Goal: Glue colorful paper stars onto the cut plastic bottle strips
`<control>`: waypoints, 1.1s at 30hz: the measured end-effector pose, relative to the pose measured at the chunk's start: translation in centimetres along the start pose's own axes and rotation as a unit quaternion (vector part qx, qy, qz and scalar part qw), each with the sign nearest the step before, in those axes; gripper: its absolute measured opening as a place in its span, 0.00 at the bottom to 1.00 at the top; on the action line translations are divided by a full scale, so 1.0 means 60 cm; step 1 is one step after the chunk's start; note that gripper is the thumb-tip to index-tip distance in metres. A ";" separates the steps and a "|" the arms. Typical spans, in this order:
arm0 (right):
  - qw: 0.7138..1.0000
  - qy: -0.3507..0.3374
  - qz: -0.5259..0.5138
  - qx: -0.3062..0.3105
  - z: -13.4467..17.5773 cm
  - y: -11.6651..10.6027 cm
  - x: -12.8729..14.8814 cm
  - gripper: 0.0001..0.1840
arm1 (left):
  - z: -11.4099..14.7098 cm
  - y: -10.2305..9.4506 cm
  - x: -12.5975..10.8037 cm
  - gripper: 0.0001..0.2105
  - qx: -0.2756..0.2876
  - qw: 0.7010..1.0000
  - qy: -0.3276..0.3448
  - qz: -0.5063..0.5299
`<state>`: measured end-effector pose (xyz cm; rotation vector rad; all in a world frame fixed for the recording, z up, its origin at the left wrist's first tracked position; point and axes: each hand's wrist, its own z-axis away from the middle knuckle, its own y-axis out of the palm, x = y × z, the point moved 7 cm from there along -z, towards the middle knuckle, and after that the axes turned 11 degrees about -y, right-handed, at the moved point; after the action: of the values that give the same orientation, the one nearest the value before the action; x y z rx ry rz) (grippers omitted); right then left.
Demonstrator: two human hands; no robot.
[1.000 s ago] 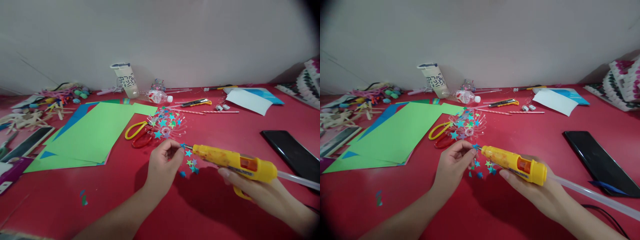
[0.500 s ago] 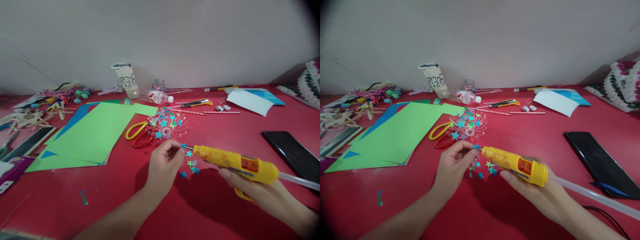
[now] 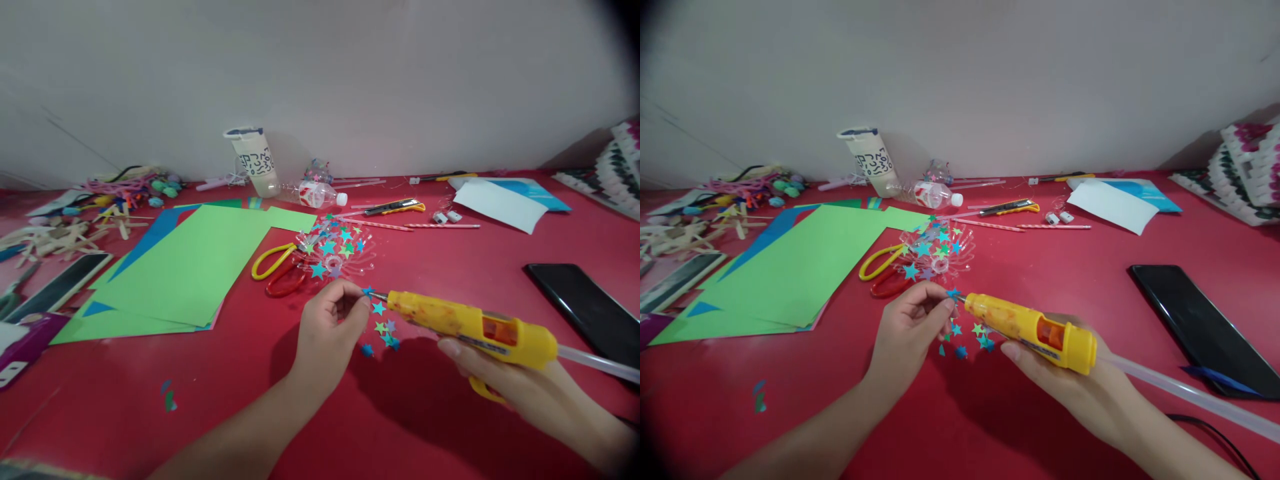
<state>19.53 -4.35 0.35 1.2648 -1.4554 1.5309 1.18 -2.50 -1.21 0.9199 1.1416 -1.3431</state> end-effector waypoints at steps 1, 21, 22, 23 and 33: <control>1.000 -0.003 0.001 0.002 0.000 0.000 -0.001 0.11 | 0.000 0.000 0.000 0.04 -0.001 1.000 0.000 0.001; 0.986 0.033 -0.039 0.161 -0.033 -0.026 -0.045 0.10 | 0.013 0.031 0.005 0.05 0.093 0.994 -0.056 -0.003; 0.984 0.053 -0.048 0.163 -0.037 -0.027 -0.052 0.09 | 0.013 0.036 0.008 0.05 0.105 0.992 -0.075 0.011; 0.984 0.070 -0.046 0.157 -0.041 -0.030 -0.058 0.10 | 0.013 0.040 0.012 0.05 0.114 0.989 -0.089 0.022; 0.960 0.041 0.271 0.059 -0.084 -0.052 -0.102 0.30 | 0.007 0.048 0.033 0.05 0.166 0.969 -0.151 0.101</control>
<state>23.32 2.01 -3.93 0.8865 -1.7696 2.0217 3.86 -3.19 -3.39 0.9988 0.5836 -1.4698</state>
